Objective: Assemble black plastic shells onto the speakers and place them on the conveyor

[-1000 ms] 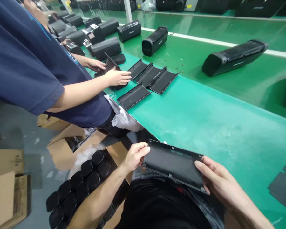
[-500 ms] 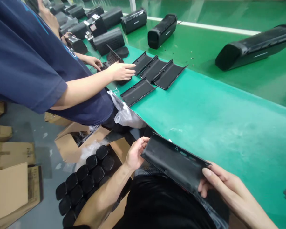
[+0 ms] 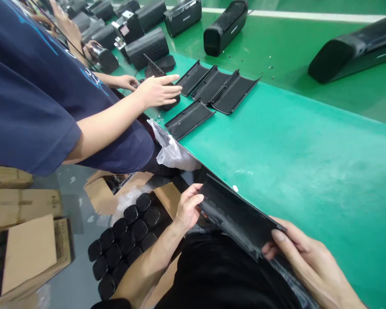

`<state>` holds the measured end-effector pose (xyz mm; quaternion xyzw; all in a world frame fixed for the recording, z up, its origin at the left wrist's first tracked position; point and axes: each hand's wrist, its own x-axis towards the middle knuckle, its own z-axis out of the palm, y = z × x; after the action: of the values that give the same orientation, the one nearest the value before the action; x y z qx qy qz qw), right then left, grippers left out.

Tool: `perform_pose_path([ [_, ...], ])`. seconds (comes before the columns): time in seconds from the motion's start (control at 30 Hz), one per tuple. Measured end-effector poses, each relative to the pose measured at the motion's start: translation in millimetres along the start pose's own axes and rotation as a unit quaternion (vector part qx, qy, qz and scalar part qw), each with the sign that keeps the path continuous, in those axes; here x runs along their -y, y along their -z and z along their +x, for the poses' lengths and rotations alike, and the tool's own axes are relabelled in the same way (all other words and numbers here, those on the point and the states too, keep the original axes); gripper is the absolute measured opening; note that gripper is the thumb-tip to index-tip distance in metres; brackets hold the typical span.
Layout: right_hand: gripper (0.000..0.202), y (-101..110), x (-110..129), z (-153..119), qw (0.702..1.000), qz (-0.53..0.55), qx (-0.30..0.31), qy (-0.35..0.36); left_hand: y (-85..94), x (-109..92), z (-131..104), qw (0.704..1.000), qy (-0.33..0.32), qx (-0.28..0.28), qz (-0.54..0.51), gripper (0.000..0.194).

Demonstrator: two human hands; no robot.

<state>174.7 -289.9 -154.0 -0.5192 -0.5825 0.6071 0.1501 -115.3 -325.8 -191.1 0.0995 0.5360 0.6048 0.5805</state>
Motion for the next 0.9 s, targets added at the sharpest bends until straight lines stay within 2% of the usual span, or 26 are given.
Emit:
perform_pose_path([
  [0.13,0.050,-4,16,-2,0.998,0.051,-0.017,-0.025,-1.7,-5,-2,1.000,0.001,-0.003,0.012,0.044],
  [0.23,0.046,-9,27,-1,0.985,0.161,-0.024,-0.066,-5.9,-4,-8,0.999,-0.010,0.030,-0.020,0.072],
  [0.3,0.046,-15,31,0,0.965,0.246,-0.012,-0.085,-12.4,1,-12,0.997,-0.014,0.064,-0.048,0.085],
  [0.37,0.050,-20,32,3,0.948,0.303,0.001,-0.093,-20.9,10,-15,0.992,0.004,0.115,-0.047,0.089],
  [0.43,0.052,-23,32,6,0.941,0.326,0.026,-0.091,-27.9,17,-15,0.983,0.040,0.175,-0.026,0.086],
  [0.5,0.052,-15,37,12,0.948,0.302,0.068,-0.079,-29.4,22,-11,0.975,0.068,0.213,-0.014,0.084],
  [0.57,0.052,7,54,25,0.970,0.225,0.074,-0.046,-23.8,24,-4,0.972,0.071,0.220,-0.030,0.085],
  [0.6,0.052,25,66,37,0.984,0.170,0.045,-0.030,-18.6,24,0,0.972,0.068,0.222,-0.045,0.086],
  [0.67,0.062,70,99,71,0.994,0.063,-0.084,0.002,-5.9,24,6,0.964,0.061,0.243,-0.090,0.083],
  [0.7,0.064,95,117,95,0.981,0.022,-0.192,-0.006,0.5,23,9,0.956,0.060,0.263,-0.119,0.079],
  [0.73,0.067,121,135,121,0.965,0.012,-0.262,-0.009,6.2,23,10,0.945,0.060,0.285,-0.150,0.075],
  [0.77,0.070,146,153,149,0.953,0.010,-0.303,-0.012,10.9,22,11,0.933,0.062,0.306,-0.180,0.072],
  [0.83,0.075,188,185,203,0.937,0.010,-0.345,-0.046,16.7,18,11,0.914,0.064,0.331,-0.224,0.074],
  [0.9,0.070,213,210,248,0.927,-0.006,-0.368,-0.067,18.2,12,10,0.909,0.064,0.335,-0.242,0.085],
])
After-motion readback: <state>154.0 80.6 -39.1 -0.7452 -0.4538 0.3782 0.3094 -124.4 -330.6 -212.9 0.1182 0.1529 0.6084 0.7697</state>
